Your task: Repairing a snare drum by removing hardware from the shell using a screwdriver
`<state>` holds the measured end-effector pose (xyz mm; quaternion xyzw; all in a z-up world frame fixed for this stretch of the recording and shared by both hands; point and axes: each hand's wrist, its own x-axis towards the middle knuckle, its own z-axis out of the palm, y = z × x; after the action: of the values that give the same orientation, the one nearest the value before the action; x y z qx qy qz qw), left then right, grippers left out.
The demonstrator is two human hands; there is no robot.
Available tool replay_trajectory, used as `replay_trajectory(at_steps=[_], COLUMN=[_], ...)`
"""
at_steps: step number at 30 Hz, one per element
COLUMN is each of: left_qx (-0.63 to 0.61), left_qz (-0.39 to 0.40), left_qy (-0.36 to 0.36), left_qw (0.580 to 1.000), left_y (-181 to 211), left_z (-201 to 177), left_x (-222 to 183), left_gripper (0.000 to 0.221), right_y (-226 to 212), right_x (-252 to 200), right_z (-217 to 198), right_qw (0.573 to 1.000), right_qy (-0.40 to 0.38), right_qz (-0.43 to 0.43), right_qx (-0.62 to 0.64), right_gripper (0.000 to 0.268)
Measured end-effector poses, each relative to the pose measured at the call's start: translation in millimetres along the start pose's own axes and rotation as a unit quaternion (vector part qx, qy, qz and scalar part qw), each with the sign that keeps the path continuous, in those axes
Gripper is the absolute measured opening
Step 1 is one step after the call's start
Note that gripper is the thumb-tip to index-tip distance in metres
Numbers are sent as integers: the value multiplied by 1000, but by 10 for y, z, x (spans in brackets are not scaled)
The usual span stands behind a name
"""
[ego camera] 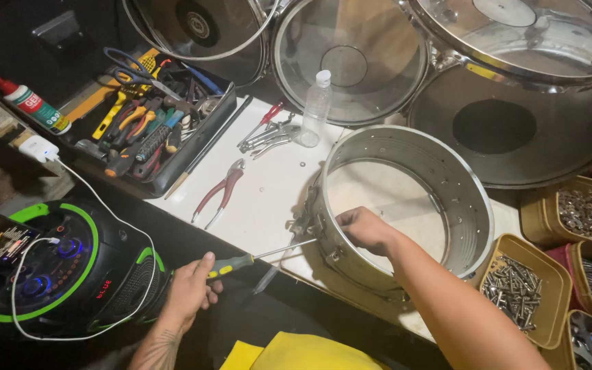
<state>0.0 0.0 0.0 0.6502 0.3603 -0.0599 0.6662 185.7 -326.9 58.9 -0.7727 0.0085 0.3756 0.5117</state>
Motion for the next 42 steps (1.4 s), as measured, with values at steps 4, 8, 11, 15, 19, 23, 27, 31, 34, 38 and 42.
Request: replay_trajectory(at_steps=[4,8,11,15,19,23,27,31,34,38,42], left_qx=[-17,-72,-84,-93,-33,-3,-95,-101,-125,-127,-126], left_qz=[18,71,112,187,172,191,217,238,243,228,216], left_qy=[-8,-26,-17,53,57,124,117,92,62,43,29], left_qw=[1000,994,990,977,983,974,965,962,960,964,968], left_y=[-68,-123,-171,-188,8,-10,-182,-183,-194,-219,-193], left_z=[-19,-72,-147,-268,-166,75,55,-41,-50,10,29], left_x=[37,109,139,241,76,53,124,107,83,130,143], left_gripper=[43,28,23,21,19,18,17,19,15,17,18], right_y=[-47,-146,-56,74,-21,-84,-60,-66,-136,-214,-192], right_x=[-14,-111,-36,94,27,15,40,52,-6,-67,-54], right_z=[39,95,89,44,134,151,165,175,216,231,199], right_qw=[1000,1000,998,994,994,996,997,996,997,995,993], right_qy=[19,-9,-13,-25,-17,-12,-3,3,19,29,39], right_qz=[-13,22,12,-4,25,46,51,63,64,78,73], right_qx=[-20,13,67,109,102,73,66,71,49,57,82], right_gripper=[24,25,21,13,20,9,17,15,21,17,24])
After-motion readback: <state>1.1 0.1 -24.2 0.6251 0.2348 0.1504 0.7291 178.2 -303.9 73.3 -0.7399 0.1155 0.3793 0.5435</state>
